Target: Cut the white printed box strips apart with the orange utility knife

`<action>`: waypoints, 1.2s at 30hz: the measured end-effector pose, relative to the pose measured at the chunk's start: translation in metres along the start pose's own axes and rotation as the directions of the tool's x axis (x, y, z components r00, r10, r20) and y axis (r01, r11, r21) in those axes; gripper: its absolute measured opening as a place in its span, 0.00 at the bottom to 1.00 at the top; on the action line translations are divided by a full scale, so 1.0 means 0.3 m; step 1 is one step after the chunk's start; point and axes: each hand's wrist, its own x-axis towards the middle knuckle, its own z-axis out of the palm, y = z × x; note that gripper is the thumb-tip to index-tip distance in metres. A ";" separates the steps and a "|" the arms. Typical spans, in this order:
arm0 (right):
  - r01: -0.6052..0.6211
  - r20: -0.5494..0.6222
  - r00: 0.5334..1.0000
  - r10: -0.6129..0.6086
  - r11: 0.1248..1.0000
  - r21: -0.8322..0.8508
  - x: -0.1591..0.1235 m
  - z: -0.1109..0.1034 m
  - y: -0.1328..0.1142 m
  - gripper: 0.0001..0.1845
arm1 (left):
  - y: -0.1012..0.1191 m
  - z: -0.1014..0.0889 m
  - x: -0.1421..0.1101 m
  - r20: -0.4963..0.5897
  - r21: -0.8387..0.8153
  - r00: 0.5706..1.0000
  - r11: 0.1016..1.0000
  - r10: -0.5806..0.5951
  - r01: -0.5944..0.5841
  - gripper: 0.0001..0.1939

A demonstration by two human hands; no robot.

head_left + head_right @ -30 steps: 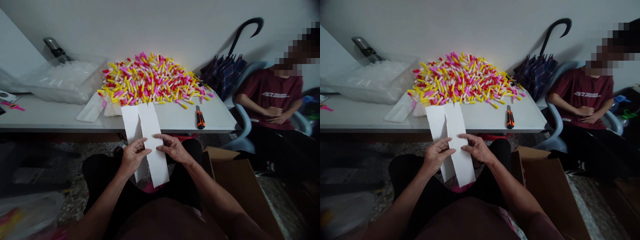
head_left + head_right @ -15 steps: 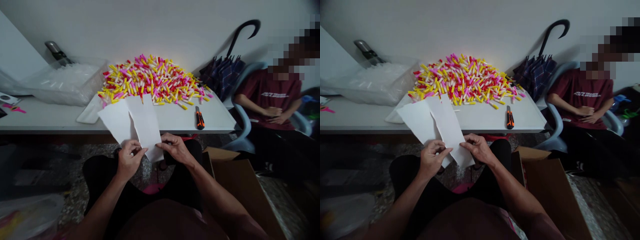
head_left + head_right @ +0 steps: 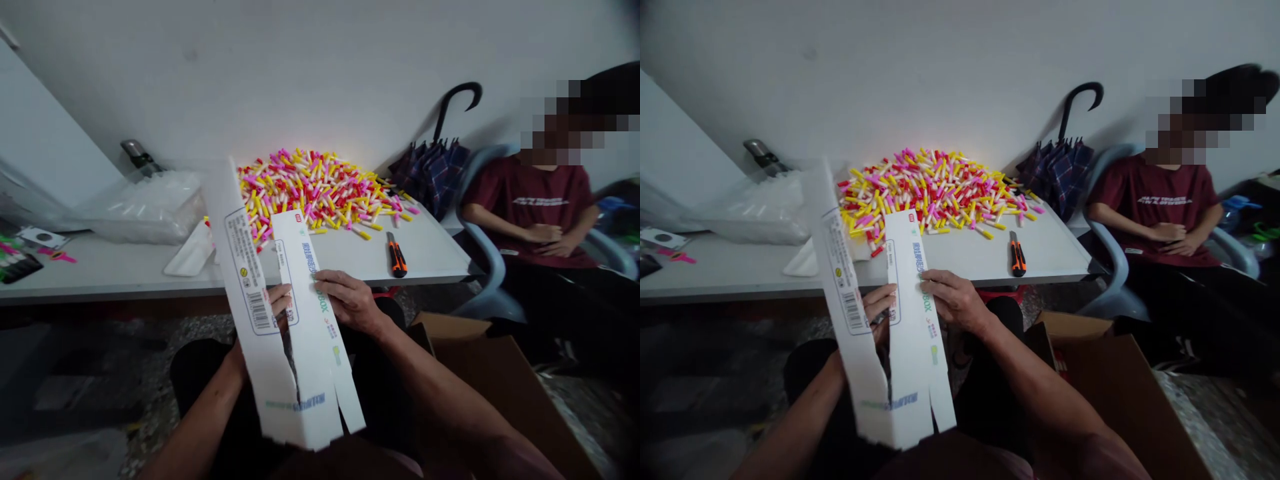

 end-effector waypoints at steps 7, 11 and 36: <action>-0.092 0.098 0.989 0.109 0.983 -0.161 -0.238 0.063 0.242 0.18 | -0.298 0.159 0.059 0.366 0.224 0.917 0.941 0.158 -0.252 0.17; -0.078 0.113 0.988 0.108 0.967 -0.244 -0.280 0.077 0.294 0.17 | -0.383 0.181 0.067 0.432 0.267 0.881 0.907 0.190 -0.326 0.20; -0.211 0.211 0.951 0.224 0.974 -0.082 -0.166 0.013 0.282 0.17 | -0.229 0.185 0.157 0.291 0.188 0.955 0.975 0.062 -0.120 0.13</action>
